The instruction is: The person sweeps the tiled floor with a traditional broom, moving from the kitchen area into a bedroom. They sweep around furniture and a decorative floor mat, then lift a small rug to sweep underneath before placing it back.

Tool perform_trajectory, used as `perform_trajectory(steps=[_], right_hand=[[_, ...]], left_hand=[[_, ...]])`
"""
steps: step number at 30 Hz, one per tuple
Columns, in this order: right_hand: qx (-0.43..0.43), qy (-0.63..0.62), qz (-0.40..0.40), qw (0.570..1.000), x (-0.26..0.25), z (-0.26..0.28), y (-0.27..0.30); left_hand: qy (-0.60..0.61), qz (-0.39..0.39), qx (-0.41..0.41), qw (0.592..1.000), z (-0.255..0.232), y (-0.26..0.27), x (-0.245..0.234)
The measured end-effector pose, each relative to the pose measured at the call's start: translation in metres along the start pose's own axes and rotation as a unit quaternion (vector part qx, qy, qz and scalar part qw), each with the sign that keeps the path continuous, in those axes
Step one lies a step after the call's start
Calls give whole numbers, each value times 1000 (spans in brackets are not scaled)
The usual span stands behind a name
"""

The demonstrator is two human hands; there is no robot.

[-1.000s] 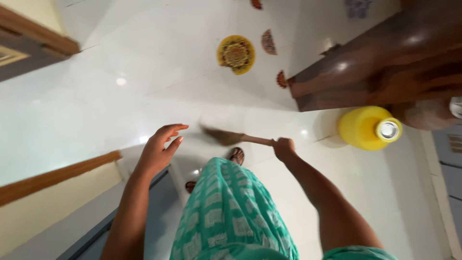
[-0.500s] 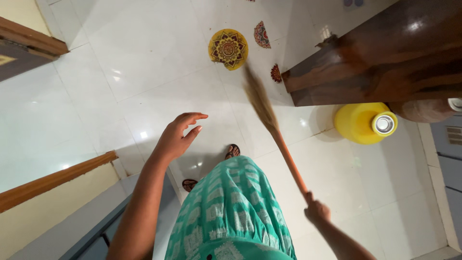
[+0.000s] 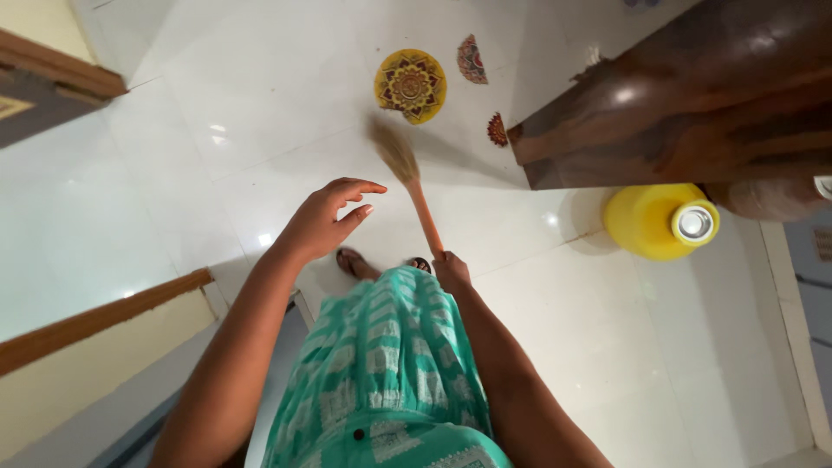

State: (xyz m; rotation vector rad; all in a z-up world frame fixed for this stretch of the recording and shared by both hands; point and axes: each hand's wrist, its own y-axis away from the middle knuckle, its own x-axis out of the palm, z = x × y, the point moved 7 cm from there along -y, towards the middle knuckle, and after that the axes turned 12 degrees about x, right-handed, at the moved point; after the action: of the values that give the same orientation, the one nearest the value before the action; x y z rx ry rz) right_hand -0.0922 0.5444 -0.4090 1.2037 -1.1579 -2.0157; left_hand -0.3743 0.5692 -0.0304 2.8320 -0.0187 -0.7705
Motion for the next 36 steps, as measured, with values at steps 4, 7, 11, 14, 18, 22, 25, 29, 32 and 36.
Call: perform_trajectory(steps=[4,7,11,14,18,22,25,29,32,36], right_hand=[[-95,1,-136,986,-30,-54,56],[95,29,-150,984,-33,-122,102],[235,-26,-107,966,-53,-110,95],[264,-8,-57,963,-61,-55,41],[144,-1,-43,989,-37,65,-10],[72,93,-79,990,-41,130,-24],[66,58,-140,986,-54,114,1],[144,20,-167,975,-65,76,44],[149,-4,-180,972,-95,83,15],[90,34,-193,977,-144,144,-66]], left_hand=[[26,11,7,1000,15,-20,-13],[48,6,17,999,31,-43,-28],[52,23,37,998,46,-79,-53],[49,30,24,998,61,-98,-79],[7,51,35,998,70,-125,-114],[41,71,25,996,78,-157,-137],[57,63,53,995,73,-179,-154],[75,45,81,993,67,-203,-167],[63,48,69,994,63,-215,-168],[43,32,48,997,61,-230,-176]])
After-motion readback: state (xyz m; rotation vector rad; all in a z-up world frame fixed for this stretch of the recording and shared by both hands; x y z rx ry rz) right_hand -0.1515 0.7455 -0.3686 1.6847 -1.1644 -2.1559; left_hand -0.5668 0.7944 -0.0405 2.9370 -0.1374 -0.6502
